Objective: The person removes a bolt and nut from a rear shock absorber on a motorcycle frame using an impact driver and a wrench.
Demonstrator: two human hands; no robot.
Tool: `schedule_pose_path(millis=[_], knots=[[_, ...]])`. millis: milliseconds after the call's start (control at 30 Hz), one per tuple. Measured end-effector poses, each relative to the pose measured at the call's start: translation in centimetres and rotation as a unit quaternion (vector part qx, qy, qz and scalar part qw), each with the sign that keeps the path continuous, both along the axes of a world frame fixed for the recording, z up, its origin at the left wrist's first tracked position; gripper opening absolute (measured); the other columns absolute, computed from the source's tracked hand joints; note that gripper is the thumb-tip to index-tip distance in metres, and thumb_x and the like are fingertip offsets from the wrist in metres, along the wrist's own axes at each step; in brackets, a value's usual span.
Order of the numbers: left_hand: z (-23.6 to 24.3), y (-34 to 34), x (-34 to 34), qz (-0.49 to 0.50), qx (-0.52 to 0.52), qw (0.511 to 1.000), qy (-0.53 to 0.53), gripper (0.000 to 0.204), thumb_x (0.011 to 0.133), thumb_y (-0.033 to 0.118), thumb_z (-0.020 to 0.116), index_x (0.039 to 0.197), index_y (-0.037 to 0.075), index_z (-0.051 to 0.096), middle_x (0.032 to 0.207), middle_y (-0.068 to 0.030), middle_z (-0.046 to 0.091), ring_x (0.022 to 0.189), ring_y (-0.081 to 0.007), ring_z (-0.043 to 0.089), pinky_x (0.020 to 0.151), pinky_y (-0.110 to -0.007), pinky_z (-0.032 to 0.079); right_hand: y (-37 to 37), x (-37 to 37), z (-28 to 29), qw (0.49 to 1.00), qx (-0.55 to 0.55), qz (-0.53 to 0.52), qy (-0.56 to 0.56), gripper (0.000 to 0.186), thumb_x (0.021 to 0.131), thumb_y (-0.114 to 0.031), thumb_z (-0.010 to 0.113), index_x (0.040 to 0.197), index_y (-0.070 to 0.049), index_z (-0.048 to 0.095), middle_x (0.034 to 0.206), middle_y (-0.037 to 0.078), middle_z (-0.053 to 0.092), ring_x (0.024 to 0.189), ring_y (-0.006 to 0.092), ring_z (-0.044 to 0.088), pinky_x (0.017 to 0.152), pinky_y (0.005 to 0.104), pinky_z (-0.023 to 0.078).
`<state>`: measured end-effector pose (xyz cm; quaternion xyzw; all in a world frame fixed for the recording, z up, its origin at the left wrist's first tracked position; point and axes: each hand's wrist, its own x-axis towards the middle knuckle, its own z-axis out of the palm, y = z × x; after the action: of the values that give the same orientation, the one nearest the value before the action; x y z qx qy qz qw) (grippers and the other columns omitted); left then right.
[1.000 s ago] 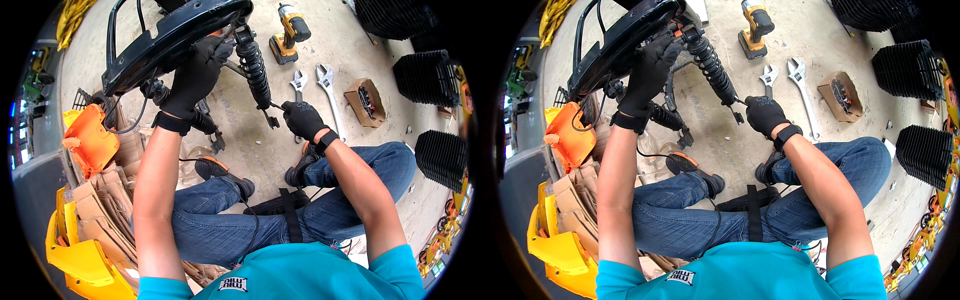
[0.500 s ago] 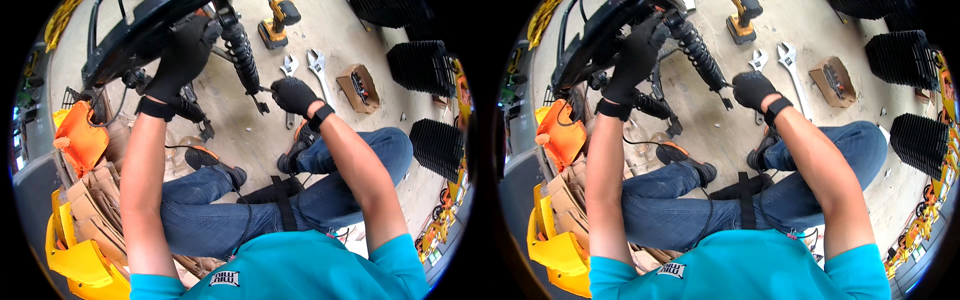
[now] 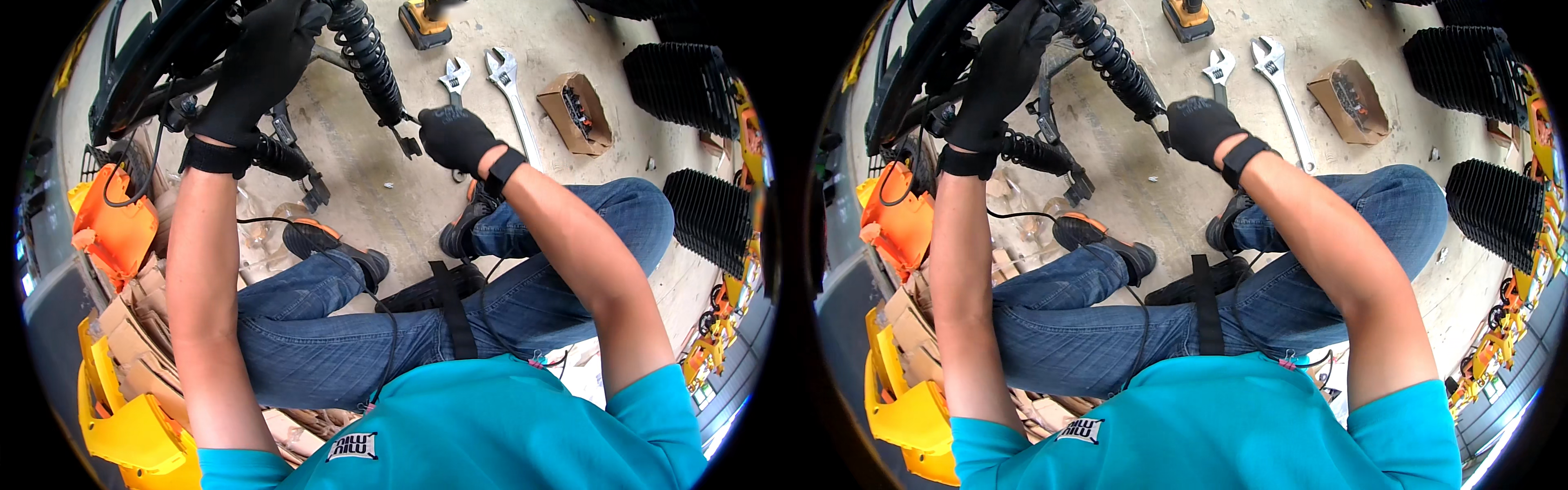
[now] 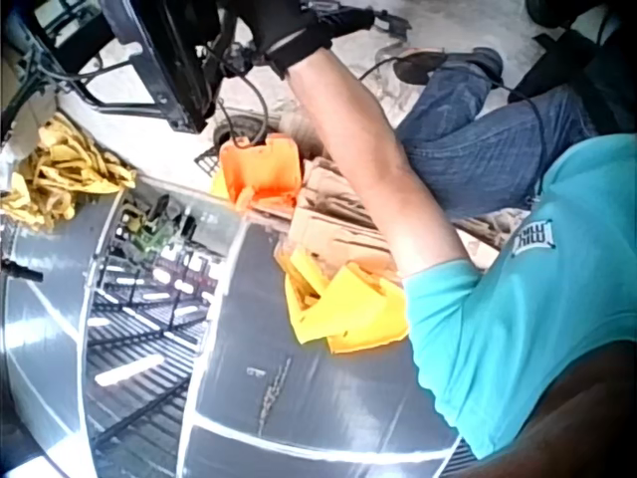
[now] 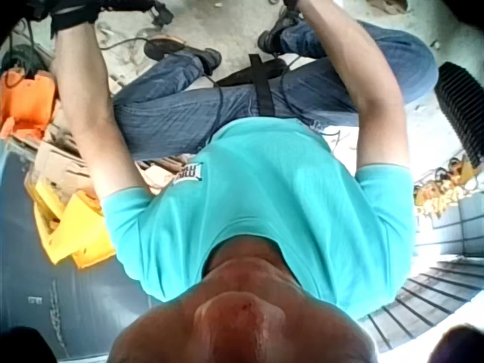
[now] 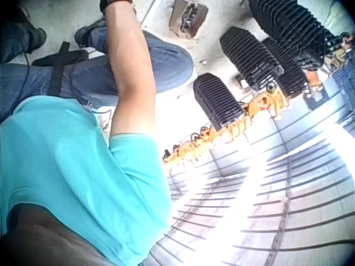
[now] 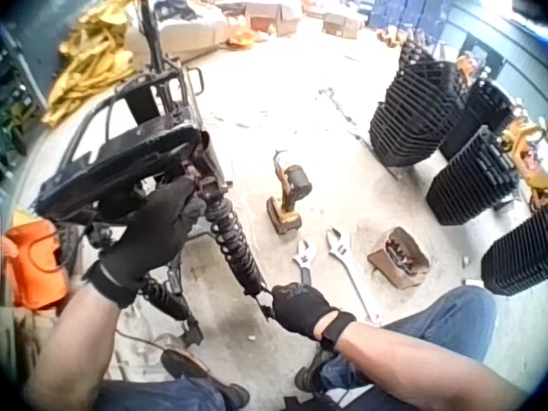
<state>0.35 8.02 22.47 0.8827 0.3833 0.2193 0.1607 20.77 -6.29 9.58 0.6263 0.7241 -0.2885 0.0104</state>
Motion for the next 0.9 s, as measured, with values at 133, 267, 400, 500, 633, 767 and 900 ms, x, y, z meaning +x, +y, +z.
schedule_pose_path(millis=[133,267,400,500,633,767,900], knots=[[-1.4,0.5,-0.3,-0.038,0.1,0.993,-0.059,0.03,0.091,0.012,0.054,0.116,-0.006,0.055,0.105,-0.0263,0.061,0.103,-0.0409,0.058,0.086,-0.041,0.047,-1.9,-0.7,-1.6,0.999,-0.026,-0.042,0.023,0.013,0.085,-0.011,0.051,0.093,-0.002,0.055,0.073,0.02,0.063,0.073,0.0375,0.063,0.066,0.0461,0.049],[-1.2,0.4,-0.2,-0.015,0.074,0.997,-0.028,0.029,0.091,0.011,0.054,0.115,-0.006,0.055,0.105,-0.027,0.061,0.102,-0.0408,0.059,0.087,-0.041,0.047,-1.8,-0.5,-2.7,0.998,-0.022,-0.054,0.031,0.013,0.087,-0.011,0.051,0.095,-0.002,0.054,0.072,0.02,0.063,0.073,0.0383,0.062,0.065,0.0468,0.048],[-0.6,0.3,-0.2,-0.047,0.065,0.996,-0.047,0.032,0.092,0.011,0.054,0.118,-0.006,0.054,0.105,-0.0272,0.061,0.102,-0.0401,0.06,0.086,-0.041,0.047,-1.5,-0.2,-3.3,0.997,-0.055,-0.03,0.042,0.015,0.088,-0.011,0.049,0.098,-0.002,0.055,0.077,0.021,0.063,0.071,0.0386,0.061,0.064,0.0474,0.047],[-2.3,1.4,-0.7,-0.053,0.121,0.988,-0.076,0.036,0.091,0.01,0.055,0.122,-0.007,0.051,0.105,-0.0275,0.061,0.1,-0.0404,0.06,0.084,-0.041,0.048,-1.7,0.4,-4.5,0.995,-0.064,-0.023,0.079,0.018,0.089,-0.01,0.048,0.103,-0.003,0.056,0.077,0.019,0.062,0.068,0.0358,0.06,0.063,0.0444,0.047],[-2.3,1.1,-0.8,-0.044,0.085,0.992,-0.083,0.038,0.09,0.009,0.057,0.124,-0.008,0.051,0.105,-0.0274,0.062,0.1,-0.0404,0.06,0.084,-0.041,0.048,-1.8,1.0,-5.2,0.956,-0.193,-0.131,0.177,0.023,0.088,-0.014,0.053,0.107,-0.003,0.059,0.09,0.022,0.065,0.089,0.038,0.062,0.078,0.0452,0.047],[-2.8,1.3,-0.9,-0.047,0.117,0.988,-0.085,0.038,0.09,0.01,0.058,0.123,-0.007,0.051,0.105,-0.0273,0.062,0.101,-0.0401,0.06,0.084,-0.04,0.048,-2.7,0.9,-8.5,0.973,-0.128,-0.093,0.166,0.024,0.088,-0.015,0.053,0.11,-0.008,0.059,0.093,0.02,0.065,0.089,0.0378,0.061,0.078,0.0441,0.047],[-1.5,0.3,-0.4,-0.022,0.097,0.994,-0.042,0.034,0.092,0.013,0.057,0.119,-0.006,0.053,0.1,-0.0233,0.064,0.094,-0.0377,0.062,0.082,-0.04,0.048,-2.6,0.4,-9.8,0.982,-0.119,-0.091,0.113,0.024,0.087,-0.016,0.054,0.109,-0.012,0.061,0.094,0.018,0.066,0.09,0.0364,0.062,0.079,0.0441,0.047]])
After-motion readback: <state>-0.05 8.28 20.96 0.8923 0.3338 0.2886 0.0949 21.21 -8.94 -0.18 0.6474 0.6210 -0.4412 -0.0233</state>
